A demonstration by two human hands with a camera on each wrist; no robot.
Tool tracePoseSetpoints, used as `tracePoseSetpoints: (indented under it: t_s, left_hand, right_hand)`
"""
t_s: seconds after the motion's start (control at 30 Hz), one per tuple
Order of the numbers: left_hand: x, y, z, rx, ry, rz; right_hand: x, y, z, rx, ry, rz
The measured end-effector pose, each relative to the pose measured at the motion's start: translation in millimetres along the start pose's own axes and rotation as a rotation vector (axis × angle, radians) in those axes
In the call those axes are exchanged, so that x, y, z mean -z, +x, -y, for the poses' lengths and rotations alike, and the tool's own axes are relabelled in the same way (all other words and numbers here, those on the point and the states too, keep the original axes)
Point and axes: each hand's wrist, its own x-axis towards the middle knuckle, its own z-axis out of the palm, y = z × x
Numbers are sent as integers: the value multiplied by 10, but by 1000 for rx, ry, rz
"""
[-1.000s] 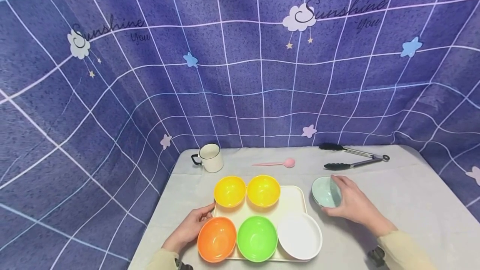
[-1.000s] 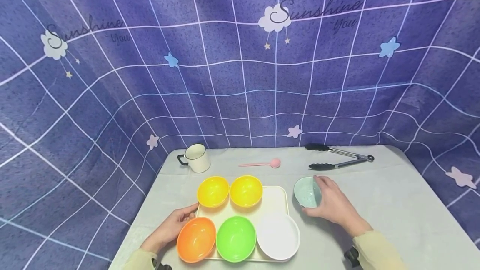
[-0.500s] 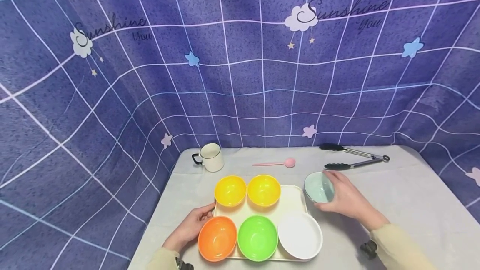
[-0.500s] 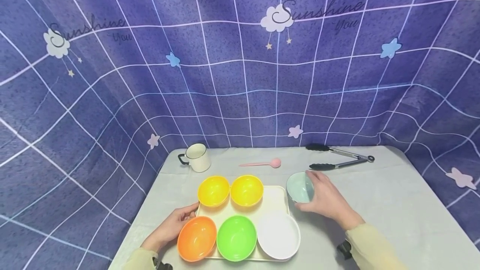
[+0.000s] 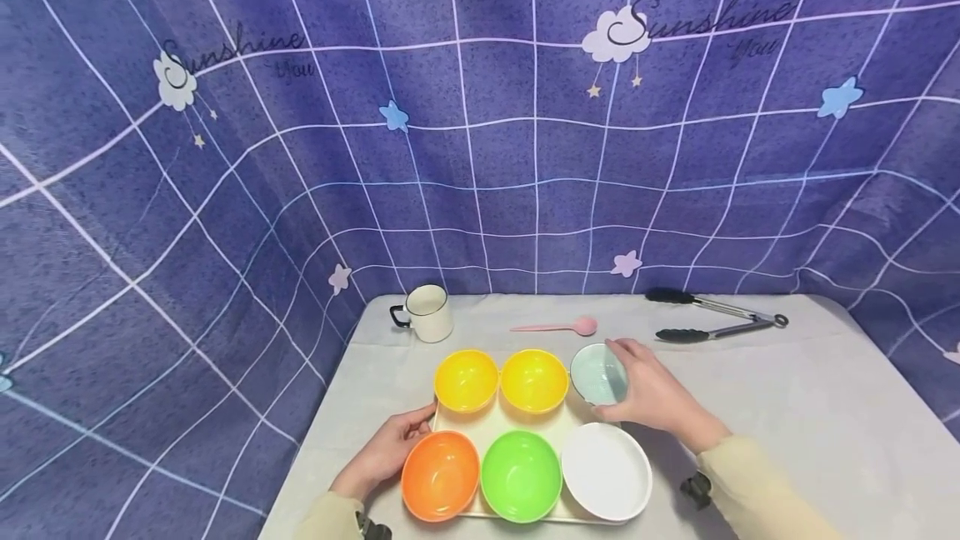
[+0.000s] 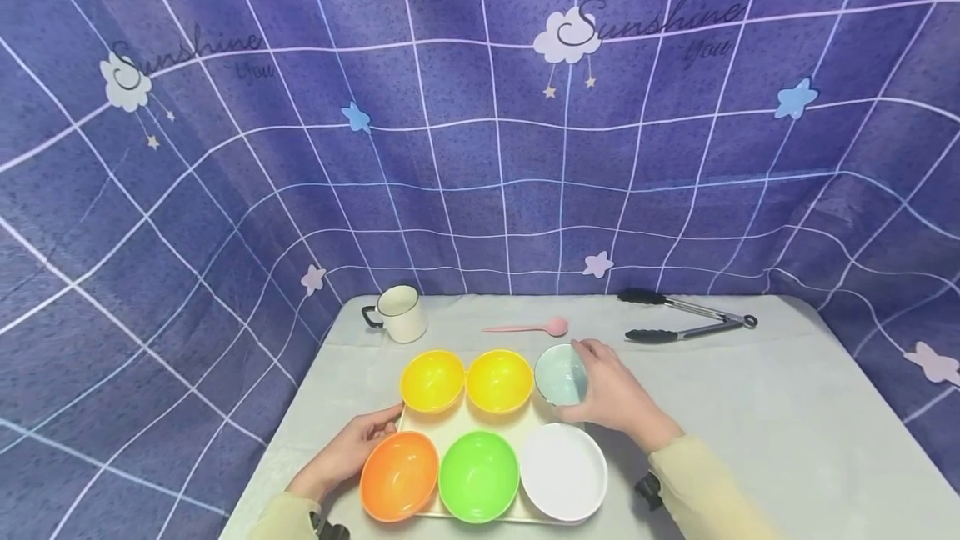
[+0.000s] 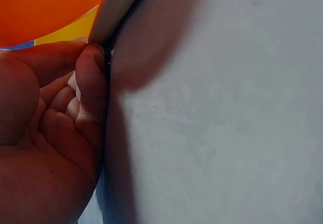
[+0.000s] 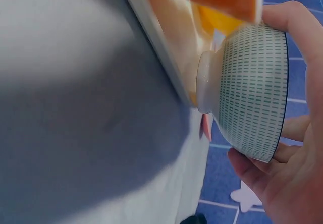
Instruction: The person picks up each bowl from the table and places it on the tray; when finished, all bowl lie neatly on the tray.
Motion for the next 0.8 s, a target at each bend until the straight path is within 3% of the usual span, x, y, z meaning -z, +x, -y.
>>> tracePoseSetpoints:
  t_s: [0.47,0.8]
  left_hand:
    - [-92,26,-85,-34,-47,38]
    - [-71,33,-45,-23,-72,34]
  right_hand:
    - [-107,-40,-23,-31,9,52]
    - [-87,-10,-44,-35,64,106]
